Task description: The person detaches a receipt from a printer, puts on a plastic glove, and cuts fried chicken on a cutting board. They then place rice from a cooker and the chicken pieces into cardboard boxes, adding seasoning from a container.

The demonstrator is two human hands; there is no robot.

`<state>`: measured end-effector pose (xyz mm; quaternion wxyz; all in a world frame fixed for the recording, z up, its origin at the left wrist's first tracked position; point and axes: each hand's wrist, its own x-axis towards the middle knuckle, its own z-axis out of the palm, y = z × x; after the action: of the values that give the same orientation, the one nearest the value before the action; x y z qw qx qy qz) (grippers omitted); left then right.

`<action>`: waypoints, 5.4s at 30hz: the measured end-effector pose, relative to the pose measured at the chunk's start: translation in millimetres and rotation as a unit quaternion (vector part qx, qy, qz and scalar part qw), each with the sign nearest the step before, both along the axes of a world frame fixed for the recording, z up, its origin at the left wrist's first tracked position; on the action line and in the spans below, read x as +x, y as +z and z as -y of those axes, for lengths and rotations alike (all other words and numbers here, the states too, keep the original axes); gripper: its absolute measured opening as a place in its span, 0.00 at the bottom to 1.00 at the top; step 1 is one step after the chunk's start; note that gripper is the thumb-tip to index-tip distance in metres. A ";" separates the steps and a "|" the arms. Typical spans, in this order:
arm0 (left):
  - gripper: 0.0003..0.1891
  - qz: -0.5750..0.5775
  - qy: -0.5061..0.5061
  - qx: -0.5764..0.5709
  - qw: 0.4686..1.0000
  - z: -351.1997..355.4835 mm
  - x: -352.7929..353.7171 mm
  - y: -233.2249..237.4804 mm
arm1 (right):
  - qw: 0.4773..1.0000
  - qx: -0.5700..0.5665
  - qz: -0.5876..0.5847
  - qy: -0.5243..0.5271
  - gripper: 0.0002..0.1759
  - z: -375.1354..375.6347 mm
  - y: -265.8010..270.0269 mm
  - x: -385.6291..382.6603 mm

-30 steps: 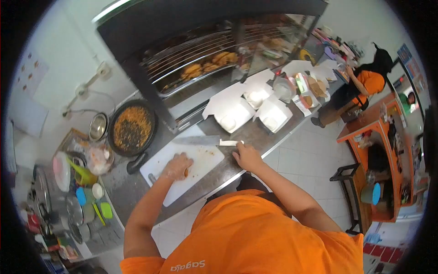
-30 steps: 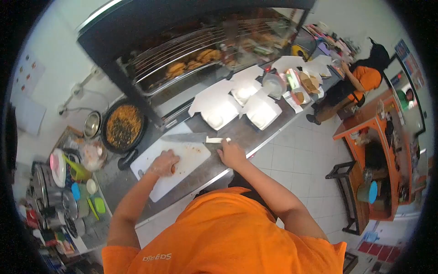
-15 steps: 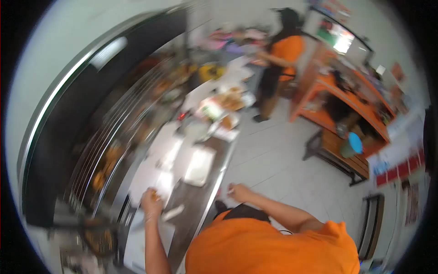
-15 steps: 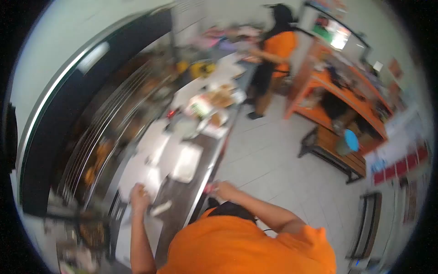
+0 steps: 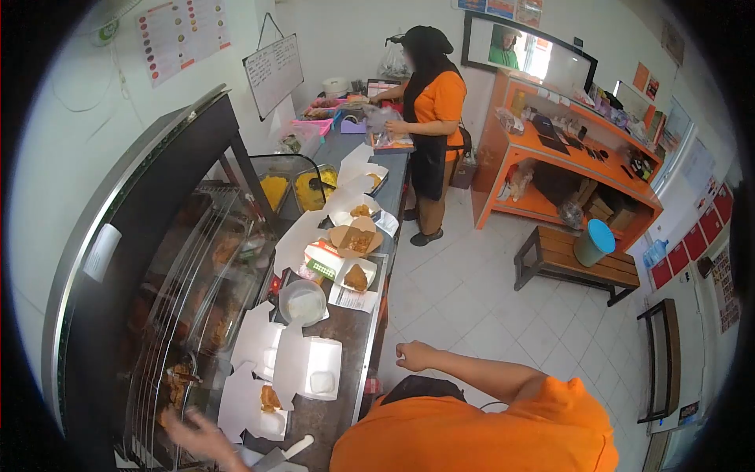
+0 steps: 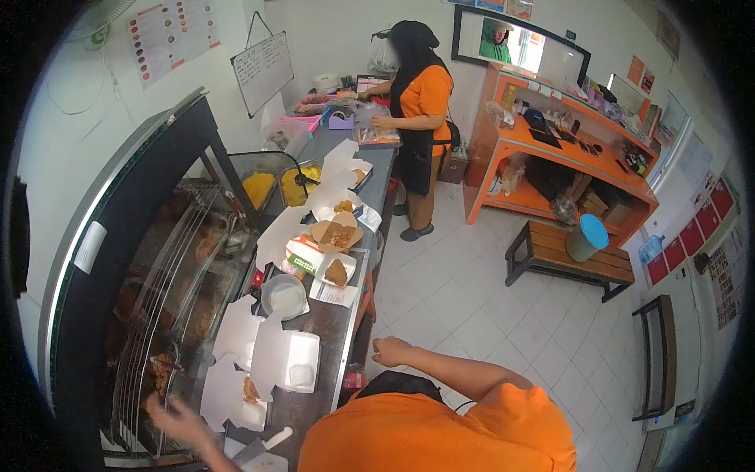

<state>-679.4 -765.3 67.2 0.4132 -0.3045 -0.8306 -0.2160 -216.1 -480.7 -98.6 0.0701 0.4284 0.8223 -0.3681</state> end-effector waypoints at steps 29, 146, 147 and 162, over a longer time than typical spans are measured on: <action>0.36 0.127 0.091 -0.260 0.953 -16.0 -158.0 148.0 | 0.994 -0.078 -0.066 0.045 0.18 -5.7 -36.4 -20.8; 0.23 0.353 -0.163 -0.111 0.914 353.6 78.5 -176.5 | 0.887 0.140 0.028 0.438 0.16 382.5 54.2 -320.4; 0.27 0.290 -0.250 -0.189 0.904 344.8 65.1 -168.0 | 0.885 0.166 0.039 0.434 0.17 372.8 41.3 -318.4; 0.14 0.423 -0.335 -0.183 0.822 255.4 20.4 -177.3 | 0.965 0.053 -0.164 0.195 0.26 240.1 37.8 -127.3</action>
<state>-658.9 -1020.7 -110.1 -0.1399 -0.5126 -0.7948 -0.2932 -343.4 -720.9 -60.8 -0.0179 0.1963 0.9085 -0.3686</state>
